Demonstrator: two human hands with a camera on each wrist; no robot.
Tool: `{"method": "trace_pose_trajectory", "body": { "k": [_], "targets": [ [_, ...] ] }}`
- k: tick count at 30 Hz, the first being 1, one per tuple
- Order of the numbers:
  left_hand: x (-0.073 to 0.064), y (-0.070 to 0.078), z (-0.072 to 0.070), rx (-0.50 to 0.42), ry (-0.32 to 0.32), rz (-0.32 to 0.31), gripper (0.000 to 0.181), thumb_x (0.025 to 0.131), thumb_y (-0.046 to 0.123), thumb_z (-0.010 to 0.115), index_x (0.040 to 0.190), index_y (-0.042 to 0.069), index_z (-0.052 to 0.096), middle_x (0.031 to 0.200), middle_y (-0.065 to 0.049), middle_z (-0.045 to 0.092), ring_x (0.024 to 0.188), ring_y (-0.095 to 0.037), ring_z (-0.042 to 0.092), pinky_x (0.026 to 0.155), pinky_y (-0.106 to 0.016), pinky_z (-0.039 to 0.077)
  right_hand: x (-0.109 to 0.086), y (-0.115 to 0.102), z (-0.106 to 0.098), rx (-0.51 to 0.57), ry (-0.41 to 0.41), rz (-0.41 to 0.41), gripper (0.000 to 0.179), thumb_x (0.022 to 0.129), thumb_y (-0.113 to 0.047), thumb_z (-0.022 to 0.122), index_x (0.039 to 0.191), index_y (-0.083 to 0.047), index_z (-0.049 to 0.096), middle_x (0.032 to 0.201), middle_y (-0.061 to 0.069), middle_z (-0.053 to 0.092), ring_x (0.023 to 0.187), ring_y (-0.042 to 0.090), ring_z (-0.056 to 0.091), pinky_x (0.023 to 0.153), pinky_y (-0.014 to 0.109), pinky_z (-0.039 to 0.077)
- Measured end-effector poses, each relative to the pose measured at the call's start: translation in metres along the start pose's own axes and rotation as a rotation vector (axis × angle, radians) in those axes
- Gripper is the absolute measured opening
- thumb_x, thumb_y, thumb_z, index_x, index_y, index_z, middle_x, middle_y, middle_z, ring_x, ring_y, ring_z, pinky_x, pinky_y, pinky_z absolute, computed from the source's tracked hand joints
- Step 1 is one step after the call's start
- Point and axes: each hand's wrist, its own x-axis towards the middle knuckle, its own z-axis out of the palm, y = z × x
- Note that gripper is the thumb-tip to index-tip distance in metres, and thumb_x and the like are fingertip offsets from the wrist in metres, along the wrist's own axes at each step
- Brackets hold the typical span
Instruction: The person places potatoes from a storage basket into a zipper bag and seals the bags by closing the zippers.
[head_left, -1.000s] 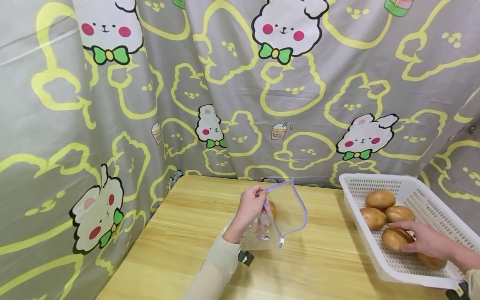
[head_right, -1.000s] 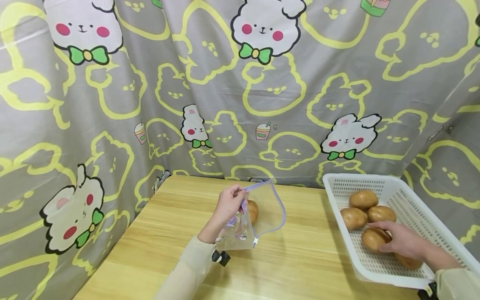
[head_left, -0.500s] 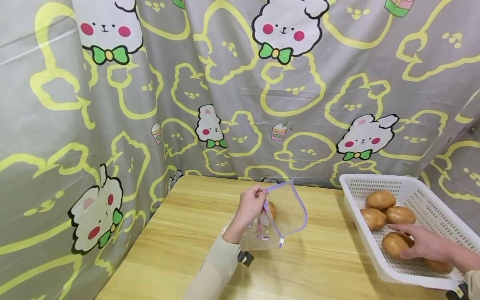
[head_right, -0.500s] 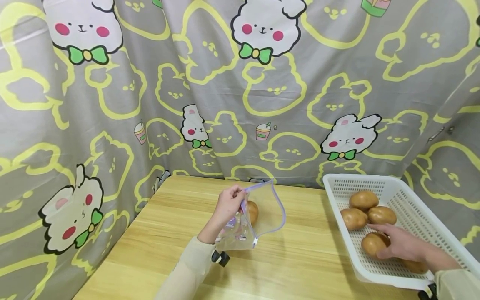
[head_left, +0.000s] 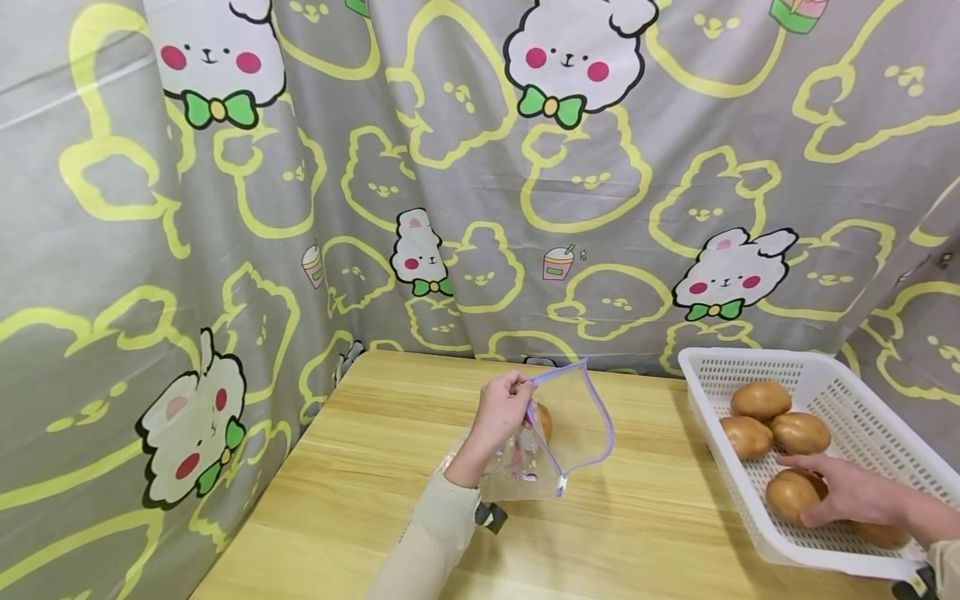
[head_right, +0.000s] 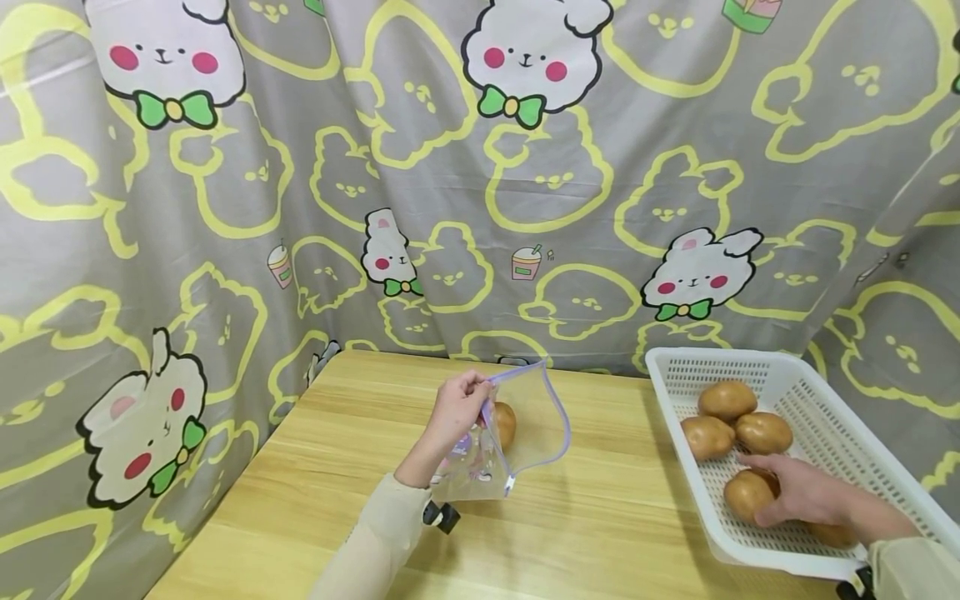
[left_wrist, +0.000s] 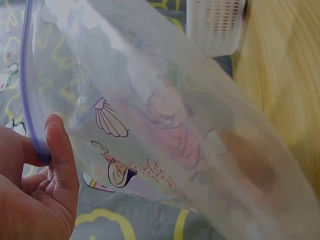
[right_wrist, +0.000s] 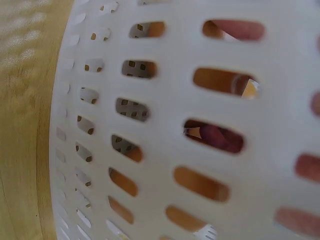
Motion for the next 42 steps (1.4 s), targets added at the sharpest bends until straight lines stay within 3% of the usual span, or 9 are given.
{"method": "trace_pose_trajectory", "body": {
  "k": [8, 17, 25, 30, 34, 38, 42],
  "targets": [
    [0.000, 0.000, 0.000, 0.003, -0.002, 0.000, 0.014, 0.095, -0.002, 0.049, 0.089, -0.009, 0.059, 0.070, -0.028, 0.059, 0.042, -0.009, 0.050, 0.058, -0.058, 0.053, 0.000, -0.003, 0.001, 0.046, -0.031, 0.017, 0.068, 0.069, -0.022, 0.082, 0.120, 0.012, 0.052, 0.113, 0.026, 0.056, 0.091, -0.006, 0.047, 0.067, 0.021, 0.042],
    [0.001, -0.001, -0.001, 0.002, 0.000, -0.005, 0.014, 0.095, -0.002, 0.049, 0.090, -0.009, 0.060, 0.071, -0.029, 0.059, 0.042, -0.008, 0.050, 0.058, -0.058, 0.053, 0.000, -0.005, 0.002, 0.084, -0.049, 0.007, 0.059, 0.072, -0.018, 0.080, 0.114, 0.010, 0.051, 0.101, 0.008, 0.058, 0.085, -0.006, 0.047, 0.065, 0.021, 0.042],
    [0.002, -0.001, -0.002, 0.011, 0.006, -0.008, 0.014, 0.094, -0.002, 0.049, 0.088, -0.008, 0.060, 0.069, -0.027, 0.059, 0.043, -0.008, 0.050, 0.054, -0.050, 0.055, 0.000, -0.007, -0.007, 0.126, -0.057, 0.055, 0.066, 0.073, -0.024, 0.080, 0.120, 0.010, 0.048, 0.106, 0.015, 0.057, 0.084, -0.006, 0.048, 0.064, 0.020, 0.044],
    [0.000, 0.000, -0.002, 0.015, 0.012, -0.007, 0.014, 0.094, -0.001, 0.050, 0.089, -0.008, 0.061, 0.068, -0.024, 0.060, 0.042, -0.007, 0.050, 0.054, -0.052, 0.055, 0.000, -0.010, -0.012, 0.105, -0.040, 0.026, 0.070, 0.074, -0.024, 0.080, 0.122, 0.013, 0.047, 0.108, 0.020, 0.058, 0.084, -0.006, 0.049, 0.064, 0.021, 0.045],
    [0.001, -0.001, -0.002, 0.018, 0.016, -0.005, 0.014, 0.094, -0.002, 0.050, 0.088, -0.008, 0.061, 0.068, -0.025, 0.059, 0.042, -0.007, 0.049, 0.055, -0.054, 0.054, 0.001, -0.011, -0.012, 0.091, -0.017, 0.003, 0.069, 0.073, -0.026, 0.081, 0.120, 0.014, 0.049, 0.107, 0.016, 0.059, 0.084, -0.006, 0.050, 0.064, 0.021, 0.044],
    [0.007, -0.012, 0.001, 0.029, 0.019, -0.023, 0.014, 0.094, -0.001, 0.050, 0.089, -0.007, 0.061, 0.067, -0.022, 0.059, 0.041, -0.009, 0.049, 0.055, -0.055, 0.054, 0.001, -0.010, -0.010, 0.057, 0.033, -0.033, 0.066, 0.072, -0.026, 0.081, 0.117, 0.012, 0.051, 0.103, 0.006, 0.061, 0.084, -0.005, 0.049, 0.062, 0.022, 0.043],
    [0.016, -0.034, 0.004, 0.024, 0.024, -0.030, 0.015, 0.095, 0.001, 0.050, 0.090, -0.006, 0.062, 0.064, -0.015, 0.058, 0.041, -0.009, 0.049, 0.052, -0.053, 0.054, 0.001, -0.010, -0.010, 0.030, 0.043, -0.024, 0.066, 0.072, -0.027, 0.082, 0.117, 0.011, 0.051, 0.104, 0.008, 0.061, 0.083, -0.004, 0.050, 0.061, 0.022, 0.043]
  ]
}}
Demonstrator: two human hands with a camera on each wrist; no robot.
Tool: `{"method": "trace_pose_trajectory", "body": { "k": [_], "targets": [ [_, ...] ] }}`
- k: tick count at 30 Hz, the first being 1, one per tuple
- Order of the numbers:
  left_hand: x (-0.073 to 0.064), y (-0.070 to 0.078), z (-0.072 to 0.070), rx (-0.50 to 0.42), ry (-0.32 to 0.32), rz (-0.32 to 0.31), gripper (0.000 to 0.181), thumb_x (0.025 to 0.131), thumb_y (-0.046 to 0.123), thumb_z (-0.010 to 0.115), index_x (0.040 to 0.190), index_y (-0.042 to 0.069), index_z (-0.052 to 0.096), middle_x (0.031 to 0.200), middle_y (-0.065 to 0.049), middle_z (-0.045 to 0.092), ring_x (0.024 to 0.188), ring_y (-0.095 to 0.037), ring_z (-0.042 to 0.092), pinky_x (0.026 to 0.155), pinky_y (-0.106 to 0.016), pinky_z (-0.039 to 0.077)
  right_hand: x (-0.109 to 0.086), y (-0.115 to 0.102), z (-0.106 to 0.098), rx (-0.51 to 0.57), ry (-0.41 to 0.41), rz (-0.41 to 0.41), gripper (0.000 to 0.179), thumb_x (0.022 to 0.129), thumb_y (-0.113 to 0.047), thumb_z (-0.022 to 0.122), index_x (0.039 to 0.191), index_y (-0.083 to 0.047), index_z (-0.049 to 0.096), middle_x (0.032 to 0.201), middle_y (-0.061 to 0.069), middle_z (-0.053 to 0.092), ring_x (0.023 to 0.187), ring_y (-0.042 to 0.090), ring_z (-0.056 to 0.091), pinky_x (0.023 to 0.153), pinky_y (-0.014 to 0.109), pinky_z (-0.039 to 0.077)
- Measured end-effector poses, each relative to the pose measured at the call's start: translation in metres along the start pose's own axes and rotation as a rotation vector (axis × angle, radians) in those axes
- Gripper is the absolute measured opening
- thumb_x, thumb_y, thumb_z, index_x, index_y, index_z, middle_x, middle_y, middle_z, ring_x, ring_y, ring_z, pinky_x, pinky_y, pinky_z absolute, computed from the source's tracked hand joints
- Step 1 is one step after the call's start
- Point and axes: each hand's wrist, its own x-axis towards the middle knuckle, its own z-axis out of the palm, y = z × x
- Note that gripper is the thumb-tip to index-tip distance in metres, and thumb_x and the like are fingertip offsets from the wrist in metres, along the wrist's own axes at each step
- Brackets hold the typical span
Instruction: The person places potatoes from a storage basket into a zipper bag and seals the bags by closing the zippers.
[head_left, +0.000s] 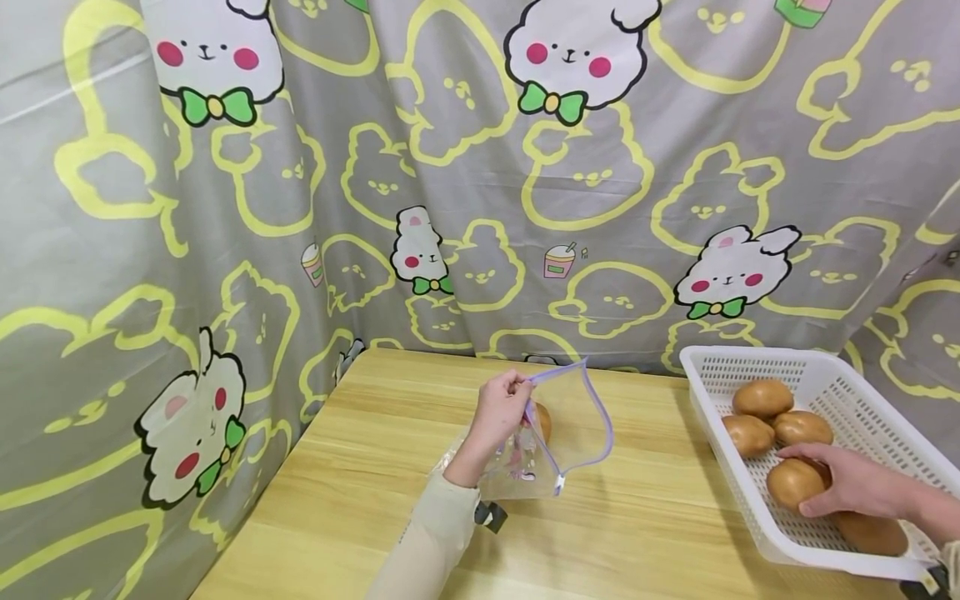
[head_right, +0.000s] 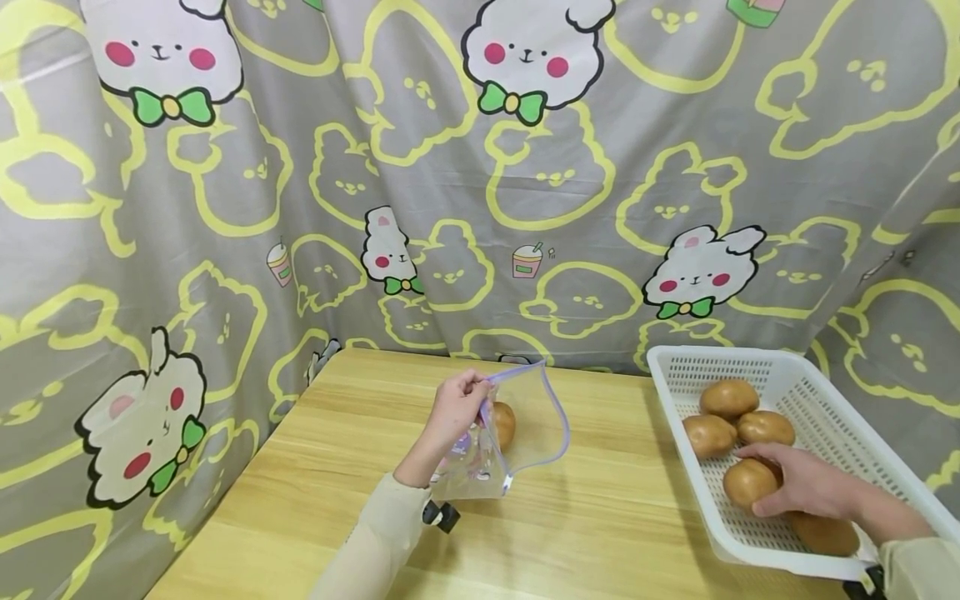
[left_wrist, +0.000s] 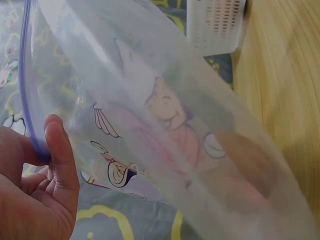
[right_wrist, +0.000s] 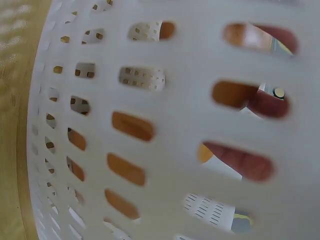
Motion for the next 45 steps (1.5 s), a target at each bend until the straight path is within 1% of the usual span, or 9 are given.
{"method": "trace_pose_trajectory", "body": {
  "k": [8, 13, 17, 21, 28, 32, 36, 40, 45],
  "targets": [
    [0.004, -0.014, 0.001, -0.016, 0.010, 0.009, 0.014, 0.095, 0.008, 0.054, 0.089, -0.001, 0.063, 0.060, -0.003, 0.055, 0.041, -0.010, 0.052, 0.047, -0.042, 0.055, -0.003, -0.005, -0.001, -0.047, 0.019, 0.029, 0.067, 0.070, -0.030, 0.083, 0.116, 0.009, 0.053, 0.109, 0.018, 0.059, 0.087, -0.005, 0.048, 0.064, 0.022, 0.042],
    [0.003, -0.012, 0.000, -0.015, 0.009, 0.008, 0.014, 0.095, 0.009, 0.054, 0.089, 0.000, 0.063, 0.060, -0.003, 0.056, 0.042, -0.010, 0.052, 0.049, -0.045, 0.055, -0.005, -0.009, -0.003, -0.030, 0.015, 0.034, 0.067, 0.070, -0.028, 0.082, 0.118, 0.009, 0.053, 0.112, 0.022, 0.058, 0.088, -0.006, 0.047, 0.064, 0.021, 0.043],
    [0.004, -0.012, 0.001, -0.018, 0.007, 0.013, 0.014, 0.095, 0.009, 0.054, 0.089, -0.001, 0.062, 0.060, -0.003, 0.056, 0.042, -0.010, 0.053, 0.047, -0.039, 0.055, -0.006, -0.013, -0.007, -0.024, 0.001, 0.063, 0.069, 0.071, -0.029, 0.082, 0.120, 0.009, 0.052, 0.113, 0.024, 0.057, 0.087, -0.005, 0.048, 0.064, 0.023, 0.043],
    [0.004, -0.014, 0.001, -0.021, 0.009, 0.024, 0.014, 0.095, 0.009, 0.055, 0.089, -0.001, 0.063, 0.060, -0.004, 0.057, 0.042, -0.010, 0.053, 0.045, -0.034, 0.054, -0.006, -0.017, -0.011, -0.085, 0.037, 0.076, 0.072, 0.067, -0.033, 0.084, 0.119, 0.007, 0.053, 0.112, 0.022, 0.059, 0.087, -0.003, 0.048, 0.065, 0.024, 0.043],
    [0.004, -0.011, 0.001, -0.020, 0.007, 0.021, 0.013, 0.095, 0.008, 0.054, 0.089, -0.001, 0.062, 0.060, -0.003, 0.056, 0.042, -0.010, 0.052, 0.041, -0.024, 0.050, 0.000, -0.028, -0.016, -0.073, 0.089, 0.012, 0.073, 0.065, -0.030, 0.085, 0.120, 0.006, 0.053, 0.114, 0.023, 0.056, 0.090, -0.005, 0.047, 0.064, 0.022, 0.043],
    [0.004, -0.010, 0.001, -0.015, 0.012, 0.028, 0.013, 0.094, 0.007, 0.054, 0.089, -0.002, 0.062, 0.061, -0.004, 0.056, 0.042, -0.010, 0.052, 0.040, -0.022, 0.049, 0.008, -0.037, -0.020, -0.096, 0.152, -0.033, 0.074, 0.061, -0.031, 0.088, 0.118, 0.002, 0.054, 0.113, 0.018, 0.056, 0.089, -0.004, 0.047, 0.064, 0.021, 0.043],
    [0.004, -0.011, 0.002, -0.007, 0.016, 0.029, 0.013, 0.095, 0.008, 0.054, 0.090, -0.001, 0.062, 0.061, -0.005, 0.056, 0.041, -0.010, 0.052, 0.041, -0.026, 0.050, 0.017, -0.047, -0.026, -0.119, 0.202, -0.115, 0.073, 0.060, -0.028, 0.088, 0.118, 0.002, 0.054, 0.109, 0.013, 0.058, 0.085, -0.003, 0.049, 0.062, 0.021, 0.043],
    [0.005, -0.011, 0.003, -0.002, 0.014, 0.028, 0.014, 0.096, 0.006, 0.053, 0.091, -0.002, 0.063, 0.063, -0.011, 0.058, 0.040, -0.007, 0.050, 0.046, -0.042, 0.054, 0.024, -0.058, -0.033, -0.129, 0.205, -0.141, 0.073, 0.061, -0.029, 0.088, 0.118, 0.001, 0.055, 0.108, 0.014, 0.058, 0.084, -0.002, 0.049, 0.061, 0.022, 0.045],
    [-0.009, 0.018, -0.001, 0.001, -0.001, 0.017, 0.014, 0.095, 0.000, 0.050, 0.091, -0.007, 0.061, 0.069, -0.025, 0.059, 0.041, -0.007, 0.048, 0.055, -0.055, 0.054, 0.034, -0.070, -0.037, -0.136, 0.215, -0.166, 0.073, 0.061, -0.033, 0.088, 0.118, 0.000, 0.056, 0.110, 0.015, 0.059, 0.086, 0.000, 0.051, 0.064, 0.024, 0.047]
  ]
}}
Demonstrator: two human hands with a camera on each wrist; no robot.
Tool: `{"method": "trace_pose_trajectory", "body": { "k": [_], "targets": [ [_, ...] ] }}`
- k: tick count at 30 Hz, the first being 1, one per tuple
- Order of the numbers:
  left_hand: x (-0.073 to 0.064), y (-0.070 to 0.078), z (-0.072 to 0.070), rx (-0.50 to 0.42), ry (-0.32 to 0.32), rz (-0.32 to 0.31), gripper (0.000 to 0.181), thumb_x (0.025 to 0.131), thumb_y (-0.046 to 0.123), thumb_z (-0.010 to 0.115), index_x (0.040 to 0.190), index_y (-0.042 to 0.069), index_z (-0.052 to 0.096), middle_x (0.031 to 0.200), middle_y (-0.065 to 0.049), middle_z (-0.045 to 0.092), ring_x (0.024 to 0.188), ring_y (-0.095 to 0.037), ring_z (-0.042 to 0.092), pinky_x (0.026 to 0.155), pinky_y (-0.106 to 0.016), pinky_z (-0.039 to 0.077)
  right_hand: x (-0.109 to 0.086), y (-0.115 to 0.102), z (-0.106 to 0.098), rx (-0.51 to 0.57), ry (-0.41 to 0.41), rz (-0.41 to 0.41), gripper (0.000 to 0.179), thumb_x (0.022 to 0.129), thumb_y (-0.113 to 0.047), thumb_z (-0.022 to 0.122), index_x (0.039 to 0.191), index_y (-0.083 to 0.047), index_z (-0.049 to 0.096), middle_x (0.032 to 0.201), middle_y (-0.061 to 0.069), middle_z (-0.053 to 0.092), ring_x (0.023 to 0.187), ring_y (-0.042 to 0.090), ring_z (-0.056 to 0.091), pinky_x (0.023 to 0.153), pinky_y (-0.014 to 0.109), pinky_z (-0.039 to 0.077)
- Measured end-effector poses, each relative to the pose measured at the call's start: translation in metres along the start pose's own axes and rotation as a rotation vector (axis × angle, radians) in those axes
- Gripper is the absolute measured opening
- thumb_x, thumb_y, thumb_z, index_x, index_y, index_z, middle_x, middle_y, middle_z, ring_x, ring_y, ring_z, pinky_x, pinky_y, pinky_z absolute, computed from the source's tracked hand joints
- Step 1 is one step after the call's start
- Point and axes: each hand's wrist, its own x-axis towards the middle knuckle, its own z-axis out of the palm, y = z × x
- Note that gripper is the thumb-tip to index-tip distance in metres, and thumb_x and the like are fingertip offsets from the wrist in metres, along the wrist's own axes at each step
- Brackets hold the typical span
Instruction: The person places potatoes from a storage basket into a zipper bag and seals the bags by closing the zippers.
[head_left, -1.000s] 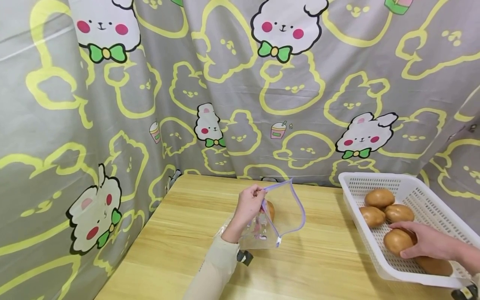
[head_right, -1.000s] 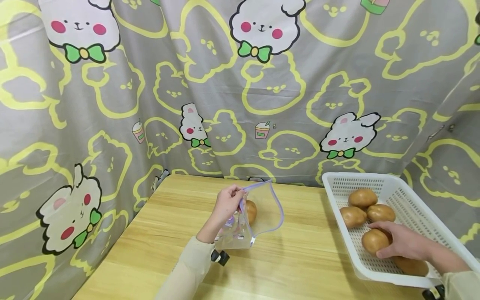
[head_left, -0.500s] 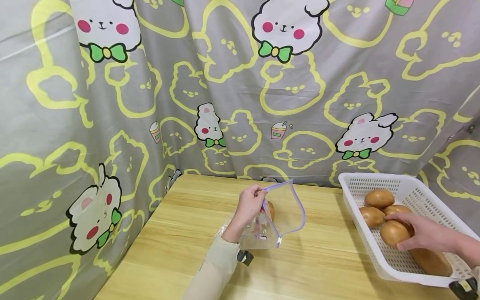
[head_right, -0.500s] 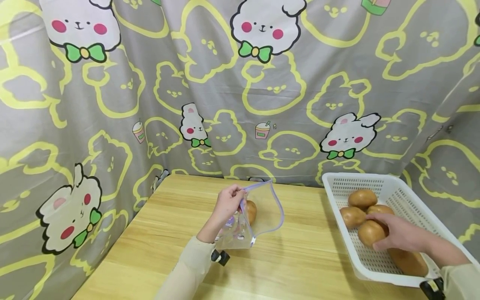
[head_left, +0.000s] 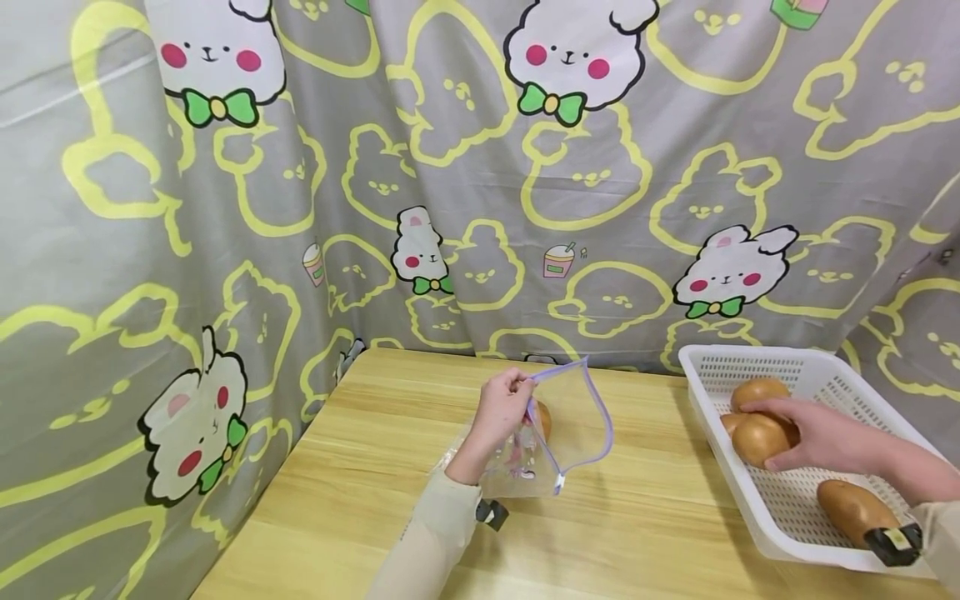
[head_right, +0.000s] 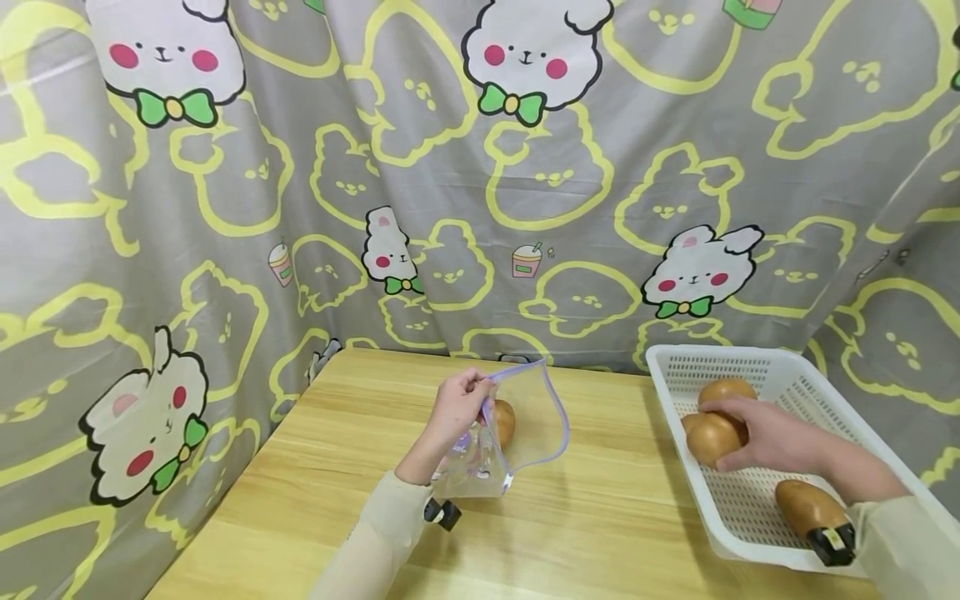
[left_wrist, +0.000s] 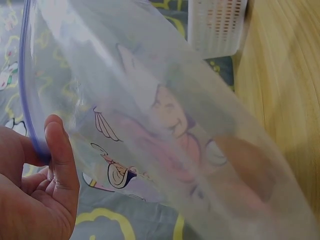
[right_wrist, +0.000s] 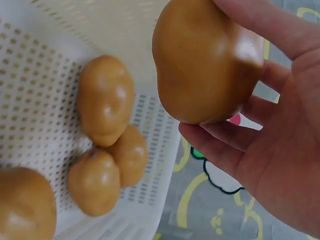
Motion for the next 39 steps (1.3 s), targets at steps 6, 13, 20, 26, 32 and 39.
{"method": "trace_pose_trajectory", "body": {
  "k": [6, 13, 20, 26, 32, 39],
  "targets": [
    [-0.009, 0.017, -0.004, 0.001, -0.003, 0.024, 0.013, 0.094, -0.002, 0.050, 0.089, -0.008, 0.060, 0.067, -0.024, 0.059, 0.041, -0.005, 0.048, 0.053, -0.052, 0.055, 0.016, -0.014, 0.002, -0.023, 0.037, -0.030, 0.073, 0.058, -0.034, 0.089, 0.118, -0.004, 0.059, 0.111, 0.007, 0.060, 0.090, 0.004, 0.051, 0.068, 0.025, 0.047],
    [-0.010, 0.016, -0.002, -0.005, 0.002, 0.016, 0.012, 0.094, -0.002, 0.051, 0.088, -0.008, 0.060, 0.066, -0.022, 0.059, 0.040, -0.005, 0.048, 0.045, -0.035, 0.054, 0.037, -0.035, -0.001, 0.027, -0.033, 0.015, 0.076, 0.065, -0.040, 0.085, 0.125, -0.005, 0.056, 0.117, 0.010, 0.058, 0.091, 0.012, 0.054, 0.068, 0.026, 0.048],
    [-0.010, 0.017, -0.002, -0.016, 0.000, 0.004, 0.012, 0.094, -0.002, 0.051, 0.089, -0.008, 0.060, 0.066, -0.022, 0.060, 0.040, -0.005, 0.048, 0.043, -0.030, 0.053, 0.055, -0.054, -0.004, 0.060, -0.102, 0.103, 0.074, 0.067, -0.043, 0.083, 0.126, -0.010, 0.053, 0.115, 0.008, 0.059, 0.088, 0.016, 0.055, 0.069, 0.032, 0.047],
    [-0.009, 0.017, -0.002, -0.020, 0.004, 0.011, 0.013, 0.094, -0.003, 0.050, 0.087, -0.008, 0.060, 0.066, -0.023, 0.059, 0.041, -0.006, 0.049, 0.042, -0.023, 0.050, 0.069, -0.067, -0.005, 0.109, -0.095, 0.073, 0.071, 0.067, -0.042, 0.083, 0.123, -0.012, 0.052, 0.110, 0.005, 0.058, 0.083, 0.014, 0.056, 0.066, 0.028, 0.049],
    [-0.008, 0.016, 0.000, -0.035, 0.013, 0.001, 0.013, 0.094, -0.003, 0.050, 0.086, -0.007, 0.060, 0.062, -0.017, 0.058, 0.041, -0.009, 0.050, 0.041, -0.020, 0.048, 0.081, -0.081, -0.008, 0.178, -0.083, 0.045, 0.072, 0.071, -0.042, 0.081, 0.127, -0.009, 0.050, 0.114, 0.007, 0.056, 0.087, 0.016, 0.056, 0.068, 0.029, 0.050],
    [-0.006, 0.015, 0.001, -0.032, -0.005, 0.012, 0.013, 0.094, -0.003, 0.050, 0.086, -0.008, 0.059, 0.062, -0.020, 0.059, 0.041, -0.008, 0.050, 0.042, -0.022, 0.050, 0.093, -0.094, -0.004, 0.208, -0.069, -0.013, 0.072, 0.072, -0.041, 0.081, 0.129, -0.011, 0.051, 0.114, 0.007, 0.053, 0.089, 0.017, 0.056, 0.070, 0.031, 0.050]
  ]
}}
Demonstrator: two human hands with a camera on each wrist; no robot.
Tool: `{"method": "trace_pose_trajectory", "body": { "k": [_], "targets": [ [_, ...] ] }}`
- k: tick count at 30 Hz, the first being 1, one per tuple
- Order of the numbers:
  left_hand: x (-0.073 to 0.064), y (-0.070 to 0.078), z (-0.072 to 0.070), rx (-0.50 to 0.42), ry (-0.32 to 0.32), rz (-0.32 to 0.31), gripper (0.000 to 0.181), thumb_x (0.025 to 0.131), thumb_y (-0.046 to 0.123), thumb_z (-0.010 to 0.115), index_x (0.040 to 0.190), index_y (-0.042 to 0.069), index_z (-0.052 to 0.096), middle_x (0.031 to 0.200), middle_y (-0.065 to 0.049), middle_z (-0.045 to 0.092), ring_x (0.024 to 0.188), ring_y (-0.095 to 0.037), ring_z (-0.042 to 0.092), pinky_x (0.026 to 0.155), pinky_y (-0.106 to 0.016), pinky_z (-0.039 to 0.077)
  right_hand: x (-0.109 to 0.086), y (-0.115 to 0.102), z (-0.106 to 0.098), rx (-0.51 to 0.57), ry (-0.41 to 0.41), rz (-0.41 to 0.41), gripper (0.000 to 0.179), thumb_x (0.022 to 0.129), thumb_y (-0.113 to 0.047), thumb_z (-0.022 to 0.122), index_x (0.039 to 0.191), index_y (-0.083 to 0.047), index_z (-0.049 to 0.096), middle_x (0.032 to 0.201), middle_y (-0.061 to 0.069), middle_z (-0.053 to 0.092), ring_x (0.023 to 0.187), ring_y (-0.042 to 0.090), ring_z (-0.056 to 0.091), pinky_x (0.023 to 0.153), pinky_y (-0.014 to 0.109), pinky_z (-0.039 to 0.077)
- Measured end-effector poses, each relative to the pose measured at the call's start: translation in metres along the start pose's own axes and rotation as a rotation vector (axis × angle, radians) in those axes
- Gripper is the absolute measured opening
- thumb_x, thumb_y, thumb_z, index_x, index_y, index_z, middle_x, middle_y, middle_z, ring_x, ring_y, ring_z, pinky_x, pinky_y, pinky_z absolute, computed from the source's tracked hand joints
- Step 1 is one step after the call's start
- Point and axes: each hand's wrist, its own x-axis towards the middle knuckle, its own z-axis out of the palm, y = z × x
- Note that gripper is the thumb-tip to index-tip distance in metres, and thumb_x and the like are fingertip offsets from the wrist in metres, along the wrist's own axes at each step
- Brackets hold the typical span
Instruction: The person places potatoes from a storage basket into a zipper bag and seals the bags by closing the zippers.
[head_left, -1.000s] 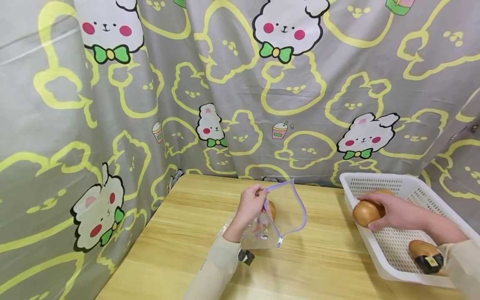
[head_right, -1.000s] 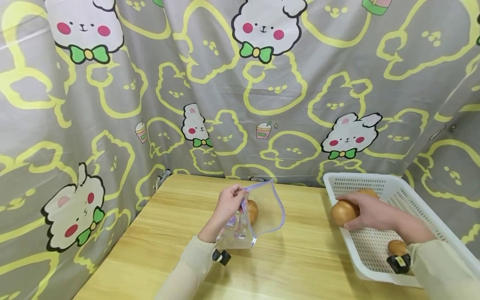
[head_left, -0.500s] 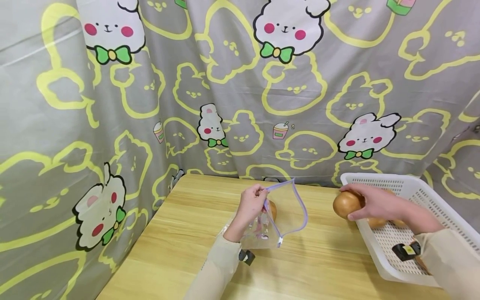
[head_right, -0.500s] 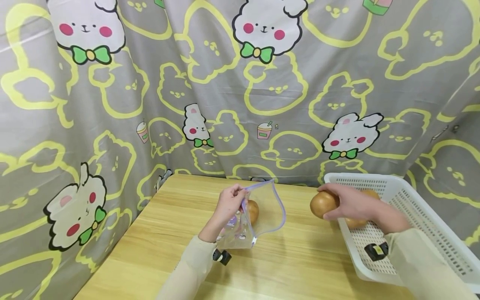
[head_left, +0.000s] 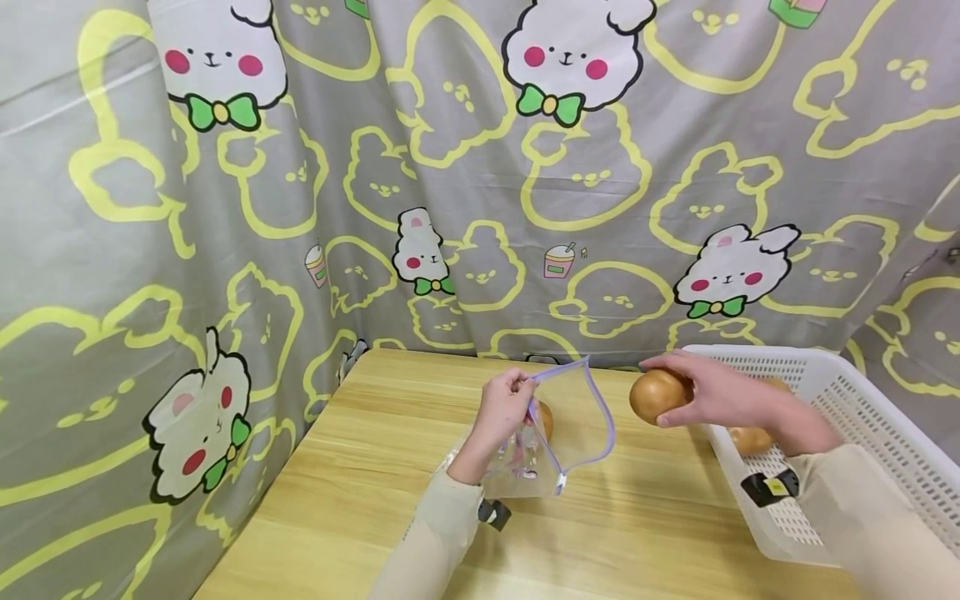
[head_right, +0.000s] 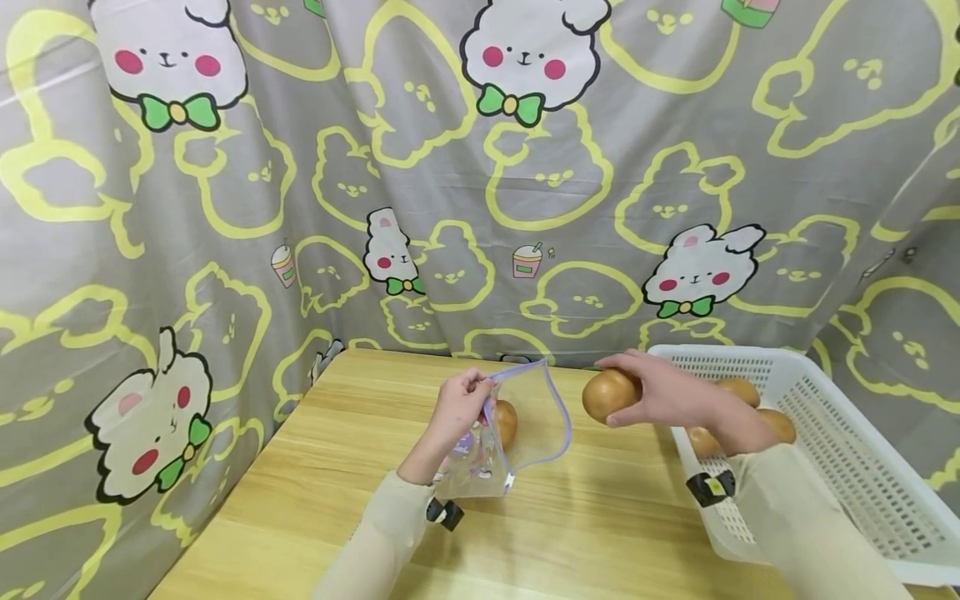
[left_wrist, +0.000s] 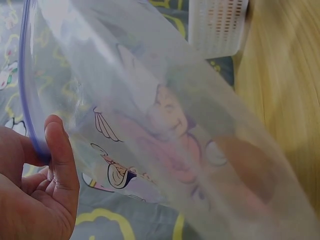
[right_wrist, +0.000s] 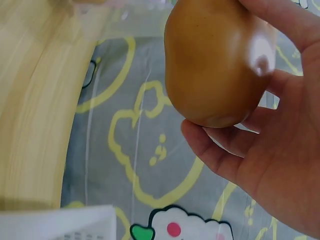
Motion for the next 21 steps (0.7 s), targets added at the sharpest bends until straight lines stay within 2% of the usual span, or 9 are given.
{"method": "trace_pose_trajectory", "body": {
  "k": [6, 15, 21],
  "targets": [
    [0.000, 0.000, -0.001, 0.011, -0.017, 0.031, 0.014, 0.094, -0.002, 0.050, 0.086, -0.008, 0.060, 0.064, -0.025, 0.060, 0.041, -0.008, 0.051, 0.047, -0.043, 0.055, 0.009, -0.010, 0.006, 0.023, 0.001, -0.037, 0.069, 0.071, -0.041, 0.082, 0.126, -0.010, 0.053, 0.112, 0.007, 0.057, 0.086, 0.017, 0.057, 0.069, 0.033, 0.050],
    [-0.001, 0.003, -0.001, 0.022, -0.018, 0.020, 0.015, 0.095, -0.001, 0.049, 0.087, -0.008, 0.059, 0.064, -0.025, 0.060, 0.041, -0.009, 0.050, 0.056, -0.057, 0.053, 0.022, -0.019, 0.015, 0.054, -0.012, -0.048, 0.069, 0.073, -0.042, 0.080, 0.128, -0.012, 0.052, 0.116, 0.006, 0.056, 0.090, 0.018, 0.055, 0.071, 0.032, 0.050],
    [0.000, 0.002, 0.000, 0.017, -0.009, 0.016, 0.014, 0.094, -0.002, 0.050, 0.086, -0.008, 0.060, 0.065, -0.024, 0.060, 0.041, -0.009, 0.050, 0.056, -0.058, 0.053, 0.030, -0.027, 0.018, 0.045, -0.008, -0.076, 0.068, 0.075, -0.042, 0.078, 0.129, -0.010, 0.052, 0.118, 0.008, 0.055, 0.093, 0.020, 0.054, 0.072, 0.034, 0.048]
  ]
}}
